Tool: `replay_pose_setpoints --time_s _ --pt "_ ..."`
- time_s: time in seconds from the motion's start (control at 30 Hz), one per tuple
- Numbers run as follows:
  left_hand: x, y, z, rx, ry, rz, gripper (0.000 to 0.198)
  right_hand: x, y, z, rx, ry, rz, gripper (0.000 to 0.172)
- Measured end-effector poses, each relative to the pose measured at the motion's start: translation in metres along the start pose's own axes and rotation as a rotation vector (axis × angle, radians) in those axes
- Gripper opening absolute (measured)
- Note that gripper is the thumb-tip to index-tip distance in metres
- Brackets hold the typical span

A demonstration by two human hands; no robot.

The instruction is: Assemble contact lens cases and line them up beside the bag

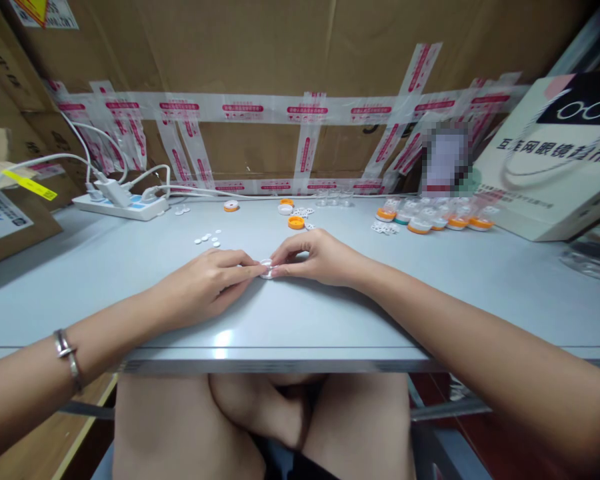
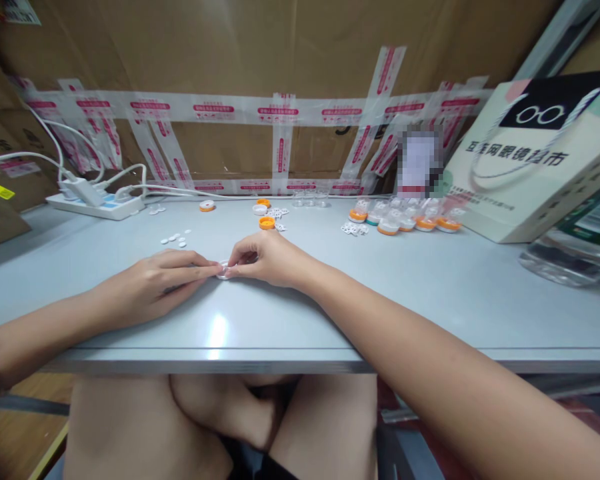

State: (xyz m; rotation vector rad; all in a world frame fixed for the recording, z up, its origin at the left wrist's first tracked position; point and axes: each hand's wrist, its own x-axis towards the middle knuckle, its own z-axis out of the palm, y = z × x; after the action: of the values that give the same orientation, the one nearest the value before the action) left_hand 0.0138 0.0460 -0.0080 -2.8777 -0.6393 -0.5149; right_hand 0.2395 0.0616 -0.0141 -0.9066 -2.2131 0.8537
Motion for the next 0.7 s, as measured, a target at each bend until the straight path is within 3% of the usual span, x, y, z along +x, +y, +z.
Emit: replay_pose_setpoints --time_s 0.27,0.53,0.6,0.7 --pt "-0.002 -0.001 0.0 0.033 -0.051 -0.009 0.036 -0.001 -0.001 0.0 -0.065 -0.013 -0.039 0.017" --pt "-0.001 0.001 -0.003 -0.025 -0.04 -0.027 0.035 0.0 -0.005 0.0 -0.052 -0.01 0.054 0.018" --pt "-0.002 -0.007 -0.01 -0.066 0.007 -0.1 0.033 0.0 -0.007 0.0 -0.04 0.008 0.054 0.019" --pt "-0.007 -0.035 -0.024 -0.008 0.093 -0.355 0.031 0.0 -0.008 0.0 -0.003 0.021 0.063 0.021"
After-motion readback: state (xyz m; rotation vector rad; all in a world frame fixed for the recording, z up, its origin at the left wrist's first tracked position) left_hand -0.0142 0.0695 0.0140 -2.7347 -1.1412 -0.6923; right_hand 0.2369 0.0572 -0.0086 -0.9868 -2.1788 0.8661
